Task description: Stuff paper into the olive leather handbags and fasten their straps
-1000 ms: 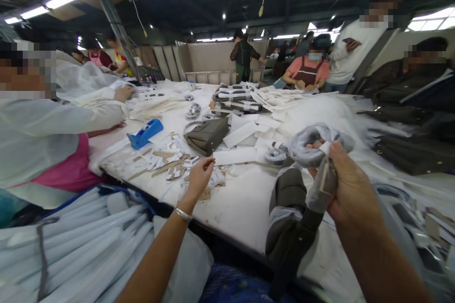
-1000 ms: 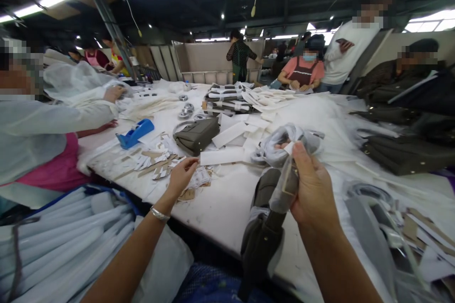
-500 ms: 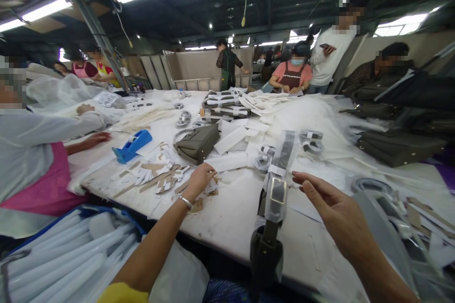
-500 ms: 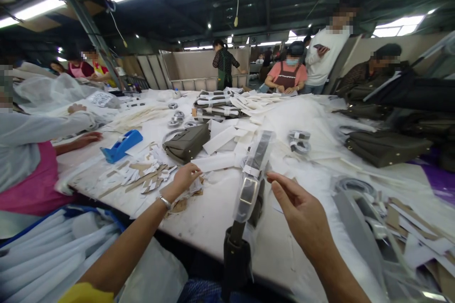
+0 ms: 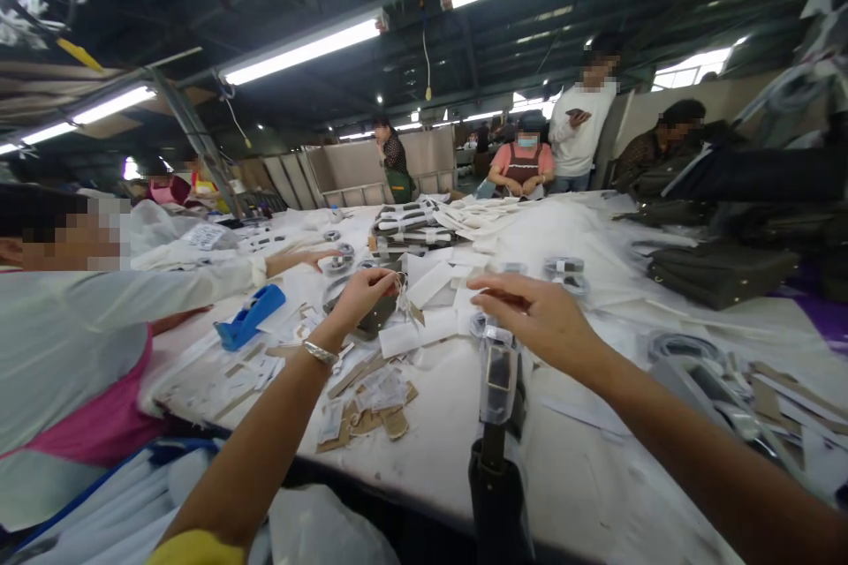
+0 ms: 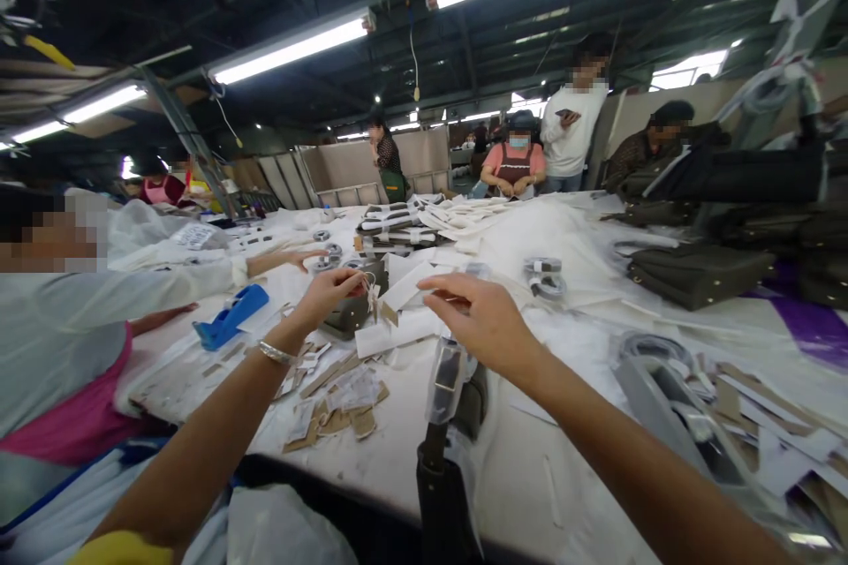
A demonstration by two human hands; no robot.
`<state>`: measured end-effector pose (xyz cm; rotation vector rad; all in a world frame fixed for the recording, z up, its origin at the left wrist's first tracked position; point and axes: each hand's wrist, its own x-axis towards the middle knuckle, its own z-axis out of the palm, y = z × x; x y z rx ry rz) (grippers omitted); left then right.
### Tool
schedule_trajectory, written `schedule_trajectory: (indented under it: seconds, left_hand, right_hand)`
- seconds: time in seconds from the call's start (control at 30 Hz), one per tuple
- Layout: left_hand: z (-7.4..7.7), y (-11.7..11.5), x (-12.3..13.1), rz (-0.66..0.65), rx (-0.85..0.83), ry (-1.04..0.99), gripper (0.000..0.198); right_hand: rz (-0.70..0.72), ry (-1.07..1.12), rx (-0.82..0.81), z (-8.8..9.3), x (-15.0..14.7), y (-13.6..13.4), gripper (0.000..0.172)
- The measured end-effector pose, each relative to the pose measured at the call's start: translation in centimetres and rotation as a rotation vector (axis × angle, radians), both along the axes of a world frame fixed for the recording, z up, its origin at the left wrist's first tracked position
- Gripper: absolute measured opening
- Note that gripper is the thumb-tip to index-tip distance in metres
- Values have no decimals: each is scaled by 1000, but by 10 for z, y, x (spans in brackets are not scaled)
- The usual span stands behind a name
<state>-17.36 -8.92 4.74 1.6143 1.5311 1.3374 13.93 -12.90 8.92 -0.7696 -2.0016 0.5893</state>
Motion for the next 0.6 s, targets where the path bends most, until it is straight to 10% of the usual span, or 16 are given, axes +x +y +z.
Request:
schedule_trajectory:
  seconds: [0.3,0.6]
  left_hand:
    - [57,-27,41,-164,107,-52,42]
    - [61,-50,49,-193,33,-290,42]
  right_hand:
    - [160,-212,9,7,-75,61,31]
    - [241,-98,-222,5,-68,63,30]
